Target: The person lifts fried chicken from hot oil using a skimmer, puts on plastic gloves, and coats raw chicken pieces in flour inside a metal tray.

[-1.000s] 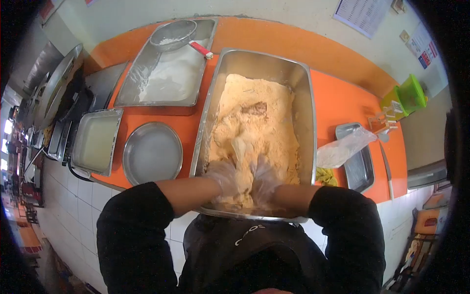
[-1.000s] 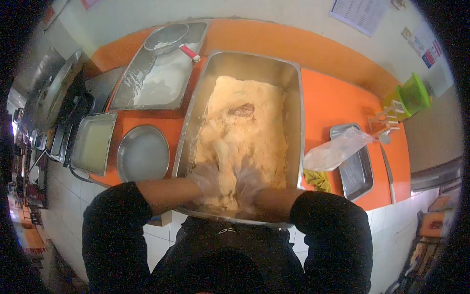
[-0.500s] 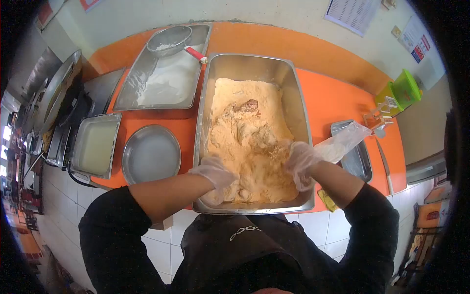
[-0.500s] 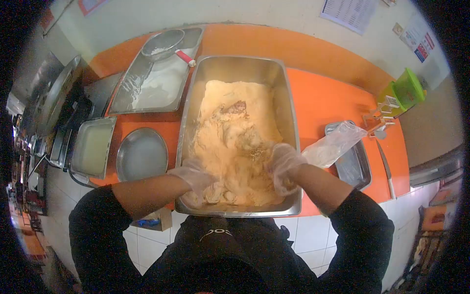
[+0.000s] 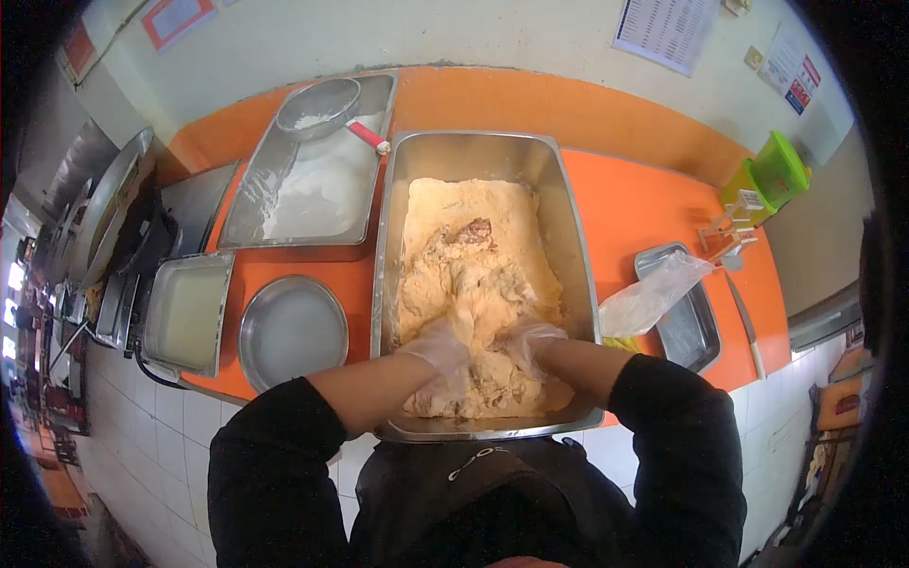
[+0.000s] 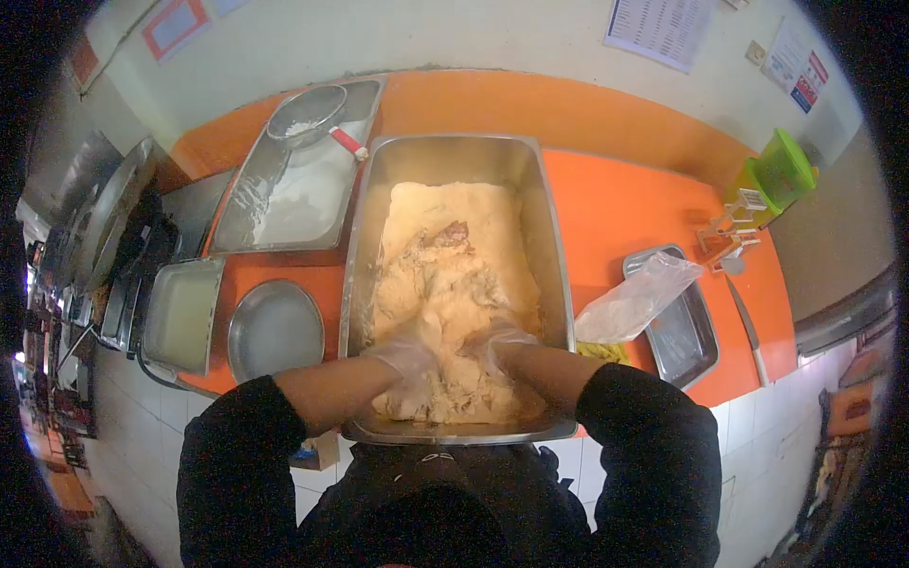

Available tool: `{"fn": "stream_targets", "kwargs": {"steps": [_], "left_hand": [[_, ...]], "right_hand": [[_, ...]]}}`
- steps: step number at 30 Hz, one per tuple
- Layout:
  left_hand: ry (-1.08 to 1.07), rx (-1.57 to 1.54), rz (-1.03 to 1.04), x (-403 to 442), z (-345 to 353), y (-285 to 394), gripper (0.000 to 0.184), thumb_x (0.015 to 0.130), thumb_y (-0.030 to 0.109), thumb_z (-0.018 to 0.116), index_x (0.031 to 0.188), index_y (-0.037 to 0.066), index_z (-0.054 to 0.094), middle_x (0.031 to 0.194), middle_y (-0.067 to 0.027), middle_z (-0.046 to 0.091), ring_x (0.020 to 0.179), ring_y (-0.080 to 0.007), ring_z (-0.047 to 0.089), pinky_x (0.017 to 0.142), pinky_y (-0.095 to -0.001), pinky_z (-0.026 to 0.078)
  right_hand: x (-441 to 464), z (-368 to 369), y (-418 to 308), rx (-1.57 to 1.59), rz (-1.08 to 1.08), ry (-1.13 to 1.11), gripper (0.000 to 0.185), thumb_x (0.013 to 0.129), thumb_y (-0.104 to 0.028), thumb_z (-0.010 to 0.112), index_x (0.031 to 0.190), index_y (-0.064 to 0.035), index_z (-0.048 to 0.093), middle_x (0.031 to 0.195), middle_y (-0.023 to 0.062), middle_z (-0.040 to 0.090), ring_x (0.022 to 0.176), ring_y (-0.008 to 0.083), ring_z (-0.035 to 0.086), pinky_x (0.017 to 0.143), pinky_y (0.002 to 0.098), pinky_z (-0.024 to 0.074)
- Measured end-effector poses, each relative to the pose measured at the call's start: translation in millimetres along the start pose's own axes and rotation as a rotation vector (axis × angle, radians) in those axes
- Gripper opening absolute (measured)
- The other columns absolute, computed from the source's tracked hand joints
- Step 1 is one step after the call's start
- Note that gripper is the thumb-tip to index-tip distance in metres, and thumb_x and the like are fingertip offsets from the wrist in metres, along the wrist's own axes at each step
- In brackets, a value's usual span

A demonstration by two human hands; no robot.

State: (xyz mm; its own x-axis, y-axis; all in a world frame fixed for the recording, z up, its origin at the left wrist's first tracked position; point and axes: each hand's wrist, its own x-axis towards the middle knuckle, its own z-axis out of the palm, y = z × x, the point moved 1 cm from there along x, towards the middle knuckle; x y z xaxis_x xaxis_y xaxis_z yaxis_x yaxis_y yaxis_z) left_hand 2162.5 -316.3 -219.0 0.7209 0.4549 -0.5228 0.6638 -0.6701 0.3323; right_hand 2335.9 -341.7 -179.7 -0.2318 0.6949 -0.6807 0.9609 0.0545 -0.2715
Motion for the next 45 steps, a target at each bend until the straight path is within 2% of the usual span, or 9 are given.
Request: {"fn": "stream_targets", "kwargs": {"steps": [4,9,12,16,19,24,27,35,45], "left_hand": [[-0.156,0.259,-0.016,-14,-34,15,0.034,0.068,0.025,0.064,0.097,0.009,0.065,0.092,-0.0108,0.064,0.088,-0.0268,0.061,0.073,-0.0383,0.049],[-0.44,0.172,-0.264,-55,-20,39,0.056,0.07,0.031,0.066,0.119,0.009,0.05,0.106,-0.0149,0.058,0.099,-0.0342,0.054,0.071,-0.0531,0.047],[-0.675,0.326,0.006,-29,11,36,0.048,0.073,0.029,0.065,0.117,0.011,0.055,0.112,-0.0152,0.056,0.103,-0.0355,0.052,0.068,-0.0617,0.044],[-0.418,0.344,-0.107,-6,50,10,0.032,0.073,0.024,0.062,0.1,0.006,0.063,0.101,-0.0149,0.061,0.096,-0.0357,0.056,0.069,-0.0543,0.046],[-0.115,0.116,-0.402,-36,7,29,0.026,0.07,0.019,0.059,0.085,-0.001,0.066,0.09,-0.0157,0.064,0.086,-0.0307,0.062,0.072,-0.0401,0.05],[0.074,-0.085,-0.414,-71,-71,54,0.031,0.068,0.026,0.058,0.079,-0.001,0.066,0.086,-0.0201,0.063,0.084,-0.0281,0.062,0.074,-0.0332,0.049],[0.032,0.124,-0.269,-58,-68,41,0.038,0.07,0.033,0.059,0.086,-0.002,0.064,0.085,-0.0168,0.064,0.081,-0.0275,0.063,0.072,-0.0338,0.049],[0.346,0.004,-0.491,16,-94,-39,0.053,0.068,0.052,0.061,0.091,0.003,0.066,0.091,-0.0154,0.064,0.087,-0.0238,0.062,0.074,-0.0359,0.049],[-0.214,0.246,-0.298,17,-66,-26,0.034,0.071,0.029,0.062,0.093,0.003,0.066,0.088,-0.0111,0.065,0.081,-0.0234,0.062,0.066,-0.0387,0.05]], "right_hand": [[8,13,6,-0.156,-0.447,0.585,0.032,0.082,-0.025,0.05,0.11,-0.01,0.056,0.111,0.0114,0.055,0.102,0.0247,0.053,0.086,0.035,0.0424],[-10,42,21,-0.097,-0.332,-0.06,0.036,0.08,-0.025,0.049,0.113,-0.0099,0.055,0.11,0.0107,0.056,0.097,0.0237,0.054,0.087,0.0333,0.0407],[10,72,-8,-0.184,-0.237,0.306,0.039,0.081,-0.026,0.046,0.116,-0.0095,0.053,0.106,0.0119,0.058,0.093,0.0245,0.057,0.083,0.0349,0.0437],[-15,26,-59,-0.711,-0.173,0.327,0.03,0.079,-0.021,0.046,0.105,-0.007,0.054,0.09,0.0141,0.059,0.082,0.0275,0.058,0.073,0.0369,0.0467],[17,35,-1,-0.121,-0.4,0.768,0.015,0.076,-0.014,0.05,0.08,-0.0044,0.061,0.07,0.0172,0.058,0.067,0.0282,0.059,0.063,0.0369,0.0488],[-34,-27,2,-0.259,-0.103,0.231,0.04,0.078,-0.029,0.052,0.108,-0.0034,0.053,0.094,0.0188,0.06,0.089,0.0312,0.059,0.076,0.037,0.0473],[-44,-36,-3,-0.306,-0.284,0.514,0.039,0.078,-0.029,0.053,0.11,-0.0067,0.052,0.094,0.0171,0.06,0.091,0.0278,0.058,0.078,0.0344,0.0462],[43,-111,11,-0.6,-0.186,0.055,0.059,0.077,-0.013,0.057,0.131,-0.0206,0.036,0.128,0.0039,0.045,0.113,0.0195,0.048,0.091,0.027,0.0398],[35,-69,-25,-0.331,-0.12,-0.245,0.052,0.083,-0.038,0.048,0.128,-0.0147,0.038,0.128,0.0119,0.042,0.112,0.0234,0.048,0.088,0.0367,0.0423]]}}
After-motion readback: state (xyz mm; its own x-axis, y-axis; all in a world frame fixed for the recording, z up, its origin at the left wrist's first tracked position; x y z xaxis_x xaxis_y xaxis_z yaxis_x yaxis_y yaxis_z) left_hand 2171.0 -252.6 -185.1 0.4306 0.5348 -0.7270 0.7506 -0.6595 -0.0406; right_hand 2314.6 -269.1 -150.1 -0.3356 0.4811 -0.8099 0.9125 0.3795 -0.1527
